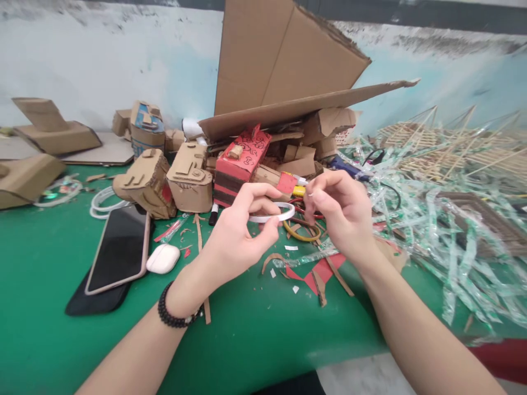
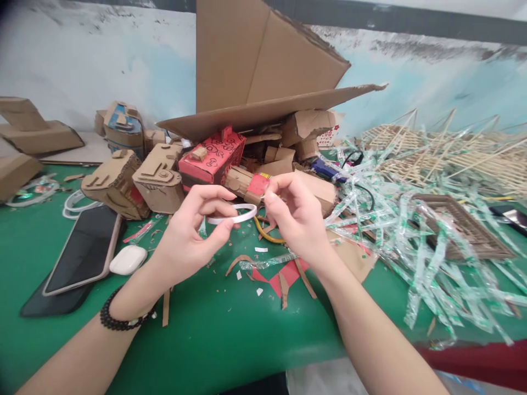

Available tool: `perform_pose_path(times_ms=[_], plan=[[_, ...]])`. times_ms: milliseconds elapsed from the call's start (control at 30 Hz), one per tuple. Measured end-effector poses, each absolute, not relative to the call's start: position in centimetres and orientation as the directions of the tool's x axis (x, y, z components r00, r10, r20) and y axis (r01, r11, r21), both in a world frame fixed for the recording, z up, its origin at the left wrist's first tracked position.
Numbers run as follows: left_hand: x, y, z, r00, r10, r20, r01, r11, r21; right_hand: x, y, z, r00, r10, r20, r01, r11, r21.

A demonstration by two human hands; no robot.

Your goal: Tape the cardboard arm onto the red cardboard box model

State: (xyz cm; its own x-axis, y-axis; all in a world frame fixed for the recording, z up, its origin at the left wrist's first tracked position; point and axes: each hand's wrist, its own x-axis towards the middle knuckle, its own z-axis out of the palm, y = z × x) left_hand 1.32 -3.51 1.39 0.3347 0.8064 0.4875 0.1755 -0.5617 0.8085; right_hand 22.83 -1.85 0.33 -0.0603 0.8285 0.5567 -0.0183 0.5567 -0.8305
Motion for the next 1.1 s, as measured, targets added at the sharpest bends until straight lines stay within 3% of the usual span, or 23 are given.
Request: perform_pose_path(times_ms=[100, 200, 767, 1100], plan=[[1.3, -3.2, 1.4, 0.278, 0.807, 0.521, 0.139, -0.571, 0.809, 22.3, -2.1, 0.7, -0.141, 0.892, 0.431, -0.228, 0.394, -0.890], [1.3, -3.1, 1.5, 0.255, 0.787, 0.562, 0.177, -0.610, 0.773, 21.9, -2.1, 0.7, -0.167, 0.926, 0.340, -0.324, 0.274, -0.905], [1.7, -2.8, 1.1, 0.227, 0.792, 0.567, 0.269, -0.610, 0.745, 20.7, -2.3, 0.5, -0.283, 0.924, 0.259, -0.222, 0.199, -0.954], [1.5, -2.8, 1.6, 0.222, 0.884, 0.412, 0.132, -0.446, 0.885, 21.0, -2.2, 0.1, -0.352, 0.907, 0.231, -0.305, 0.123, -0.944]])
